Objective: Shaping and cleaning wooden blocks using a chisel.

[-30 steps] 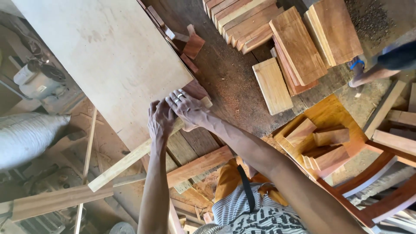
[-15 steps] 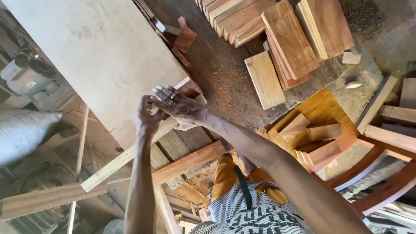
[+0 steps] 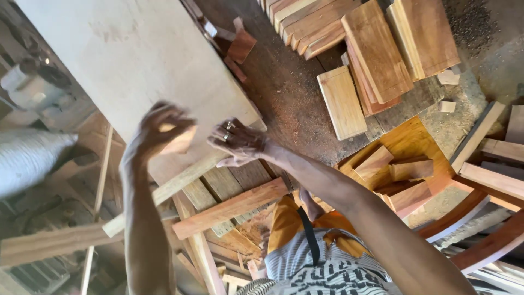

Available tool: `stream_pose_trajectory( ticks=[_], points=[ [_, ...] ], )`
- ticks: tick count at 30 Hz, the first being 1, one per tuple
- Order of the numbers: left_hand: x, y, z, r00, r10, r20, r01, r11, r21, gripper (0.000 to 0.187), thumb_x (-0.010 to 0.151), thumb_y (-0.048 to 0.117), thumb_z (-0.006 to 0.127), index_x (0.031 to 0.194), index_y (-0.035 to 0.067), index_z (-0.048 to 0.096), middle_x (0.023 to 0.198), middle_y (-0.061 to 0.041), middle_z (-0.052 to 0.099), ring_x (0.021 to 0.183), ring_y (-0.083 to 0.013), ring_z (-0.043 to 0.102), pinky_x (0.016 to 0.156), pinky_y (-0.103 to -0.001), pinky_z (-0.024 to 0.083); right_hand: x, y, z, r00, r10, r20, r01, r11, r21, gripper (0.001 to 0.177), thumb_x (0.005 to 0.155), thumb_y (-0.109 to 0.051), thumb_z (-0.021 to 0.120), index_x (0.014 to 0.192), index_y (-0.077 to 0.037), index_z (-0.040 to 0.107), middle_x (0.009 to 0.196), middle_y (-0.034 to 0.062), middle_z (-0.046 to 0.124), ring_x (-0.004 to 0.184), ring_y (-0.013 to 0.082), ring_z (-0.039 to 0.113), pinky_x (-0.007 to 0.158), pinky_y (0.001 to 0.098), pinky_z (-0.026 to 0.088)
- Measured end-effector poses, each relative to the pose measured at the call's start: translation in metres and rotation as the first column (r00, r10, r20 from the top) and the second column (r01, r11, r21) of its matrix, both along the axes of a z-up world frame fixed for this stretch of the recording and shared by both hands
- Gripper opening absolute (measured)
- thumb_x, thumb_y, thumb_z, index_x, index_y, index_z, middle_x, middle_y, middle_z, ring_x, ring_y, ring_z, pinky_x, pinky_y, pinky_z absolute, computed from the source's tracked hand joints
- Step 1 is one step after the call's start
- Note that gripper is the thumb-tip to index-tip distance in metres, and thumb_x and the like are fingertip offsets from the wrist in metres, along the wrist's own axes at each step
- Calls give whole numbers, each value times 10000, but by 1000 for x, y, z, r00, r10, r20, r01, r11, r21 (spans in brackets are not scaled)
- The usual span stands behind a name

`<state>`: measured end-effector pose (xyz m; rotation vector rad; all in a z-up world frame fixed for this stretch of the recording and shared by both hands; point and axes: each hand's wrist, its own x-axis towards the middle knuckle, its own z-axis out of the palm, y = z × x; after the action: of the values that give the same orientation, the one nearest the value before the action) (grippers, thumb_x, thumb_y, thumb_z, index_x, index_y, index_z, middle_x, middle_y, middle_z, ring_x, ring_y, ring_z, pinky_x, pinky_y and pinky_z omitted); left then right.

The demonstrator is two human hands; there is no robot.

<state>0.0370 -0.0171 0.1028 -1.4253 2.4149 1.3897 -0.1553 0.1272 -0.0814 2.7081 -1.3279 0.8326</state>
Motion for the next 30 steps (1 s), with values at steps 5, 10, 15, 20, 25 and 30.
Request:
stream_pose_trajectory(
  ticks=[5, 10, 15, 20, 25, 30],
  points=[
    [-15, 14, -92, 975, -220, -35, 214, 969, -127, 800, 730, 232, 889, 1434, 149, 517, 1466, -146, 505, 1332, -383, 453, 1056, -598, 412, -3, -3, 25, 999, -46, 14, 47, 995, -84, 747, 930, -731, 587, 1223, -47, 527, 1171, 185, 536, 1054, 307, 552, 941, 515, 488],
    [17, 80, -104, 996, 46, 82, 11, 812, -584, 666, 812, 309, 873, 1403, 165, 600, 1364, -151, 555, 1256, -411, 525, 1001, -540, 506, -4, 2, 30, 1000, -27, 2, 27, 999, 28, 784, 950, -734, 580, 1264, -18, 520, 1165, 199, 528, 1052, 326, 546, 967, 505, 488],
    [15, 88, -106, 893, 429, 138, -380, 881, -283, 494, 911, 303, 725, 1385, 213, 618, 1387, -136, 499, 819, -287, 733, 778, -439, 600, -4, -11, 61, 993, -21, -119, 44, 980, 192, 970, 916, -799, 554, 1400, 31, 416, 1352, 286, 462, 1234, 420, 509, 1092, 548, 405],
    [-3, 84, -125, 937, 334, -105, -350, 876, -332, 469, 869, 167, 809, 1314, 143, 660, 1368, -151, 545, 763, -220, 731, 732, -364, 627, -2, -28, 118, 927, 47, -373, 221, 735, 641, 1428, 721, -893, 610, 1583, 45, -35, 1616, 381, 28, 1524, 473, 147, 1264, 553, 106],
    [-9, 82, -123, 940, 280, -193, -327, 901, -286, 510, 858, 67, 799, 1344, 92, 645, 1361, -155, 589, 803, -223, 738, 712, -324, 624, 5, -31, 105, 884, 78, -462, 292, 678, 674, 1305, 775, -643, 691, 1571, 67, -61, 1634, 353, 9, 1540, 468, 108, 1250, 567, 78],
    [-17, 79, -127, 944, 242, -224, -298, 918, -263, 517, 859, 28, 777, 1357, 60, 642, 1353, -160, 588, 846, -227, 732, 715, -315, 621, 1, -29, 110, 888, 58, -457, 305, 668, 679, 1253, 771, -530, 731, 1568, 92, -9, 1631, 357, 89, 1526, 478, 163, 1251, 552, 110]
  ],
)
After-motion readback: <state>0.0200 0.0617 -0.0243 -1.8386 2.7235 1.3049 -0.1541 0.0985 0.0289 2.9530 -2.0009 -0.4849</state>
